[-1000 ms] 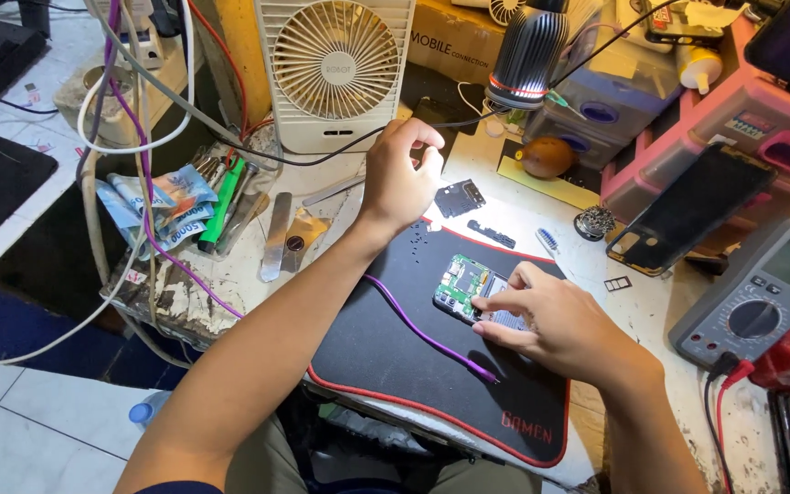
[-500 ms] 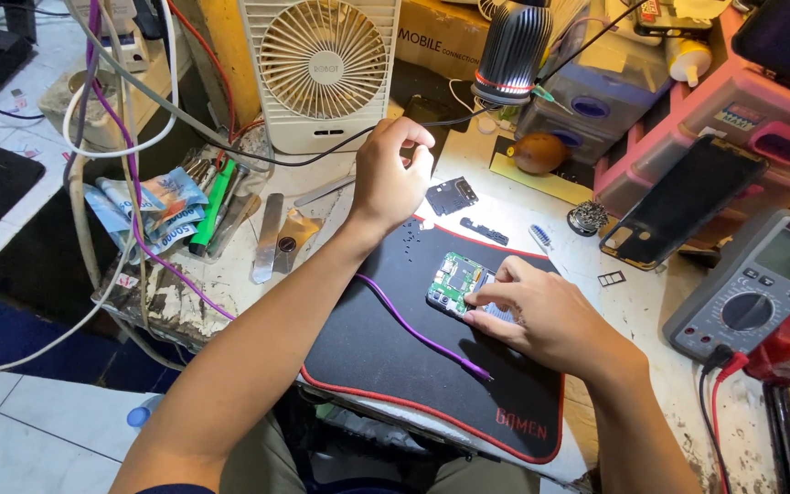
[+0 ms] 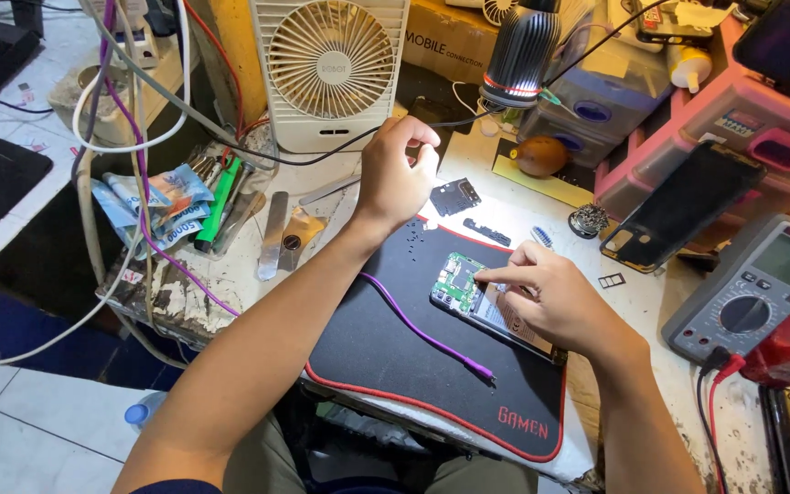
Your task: Disassembling internal components of a smartphone using a small prying tool on a repair bench.
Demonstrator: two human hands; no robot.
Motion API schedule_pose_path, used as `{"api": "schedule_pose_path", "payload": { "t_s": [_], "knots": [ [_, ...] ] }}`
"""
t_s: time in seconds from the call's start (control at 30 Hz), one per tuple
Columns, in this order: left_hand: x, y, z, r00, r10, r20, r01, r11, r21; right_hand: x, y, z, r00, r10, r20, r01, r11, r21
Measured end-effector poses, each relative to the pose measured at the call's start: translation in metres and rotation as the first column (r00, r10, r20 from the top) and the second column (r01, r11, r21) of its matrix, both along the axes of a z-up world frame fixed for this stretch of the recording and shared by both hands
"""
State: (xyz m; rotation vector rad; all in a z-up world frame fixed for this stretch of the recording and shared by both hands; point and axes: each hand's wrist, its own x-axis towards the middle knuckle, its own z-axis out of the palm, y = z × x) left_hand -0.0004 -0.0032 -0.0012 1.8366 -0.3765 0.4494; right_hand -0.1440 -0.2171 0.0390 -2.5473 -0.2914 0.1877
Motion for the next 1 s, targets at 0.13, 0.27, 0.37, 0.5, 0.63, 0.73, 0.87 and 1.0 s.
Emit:
{"api": "schedule_pose_path", "payload": {
  "t_s": [0.13,0.27,0.37,0.5,0.63,0.73,0.87,1.0],
  "knots": [
    [0.002,-0.002,-0.004,1.000,-0.002,-0.020,0.002,1.000,-0.002,0.001,0.003,-0.003,0.995,-0.060,-0.082,0.062,0.998,0.016],
    [0.001,-0.003,-0.009,1.000,-0.003,-0.005,0.003,1.000,-0.025,0.002,0.014,0.008,0.991,-0.098,-0.089,0.093,0.994,-0.057],
    [0.003,-0.006,-0.011,1.000,-0.009,0.016,0.010,0.999,-0.033,0.003,0.015,0.011,0.994,-0.090,-0.065,0.087,0.995,-0.037],
    [0.003,-0.005,-0.011,0.999,-0.020,0.042,0.021,0.999,-0.034,0.004,-0.002,0.000,1.000,-0.027,0.016,0.026,0.995,0.094],
    [0.000,-0.003,-0.008,0.995,-0.051,0.085,0.051,0.999,-0.002,0.011,-0.047,-0.002,0.970,-0.096,0.224,0.087,0.995,0.052],
    [0.002,-0.003,-0.005,0.995,-0.033,0.094,0.029,0.998,0.052,0.010,-0.071,0.007,0.948,-0.242,0.208,0.245,0.970,0.011],
    [0.000,0.000,-0.004,1.000,-0.028,0.012,0.027,0.997,0.066,0.002,-0.066,0.027,0.922,-0.385,-0.034,0.356,0.882,-0.309],
    [0.001,0.001,-0.004,0.999,-0.027,-0.023,0.029,0.997,0.069,-0.005,-0.069,0.032,0.886,-0.412,-0.210,0.321,0.875,-0.362]
  ]
}}
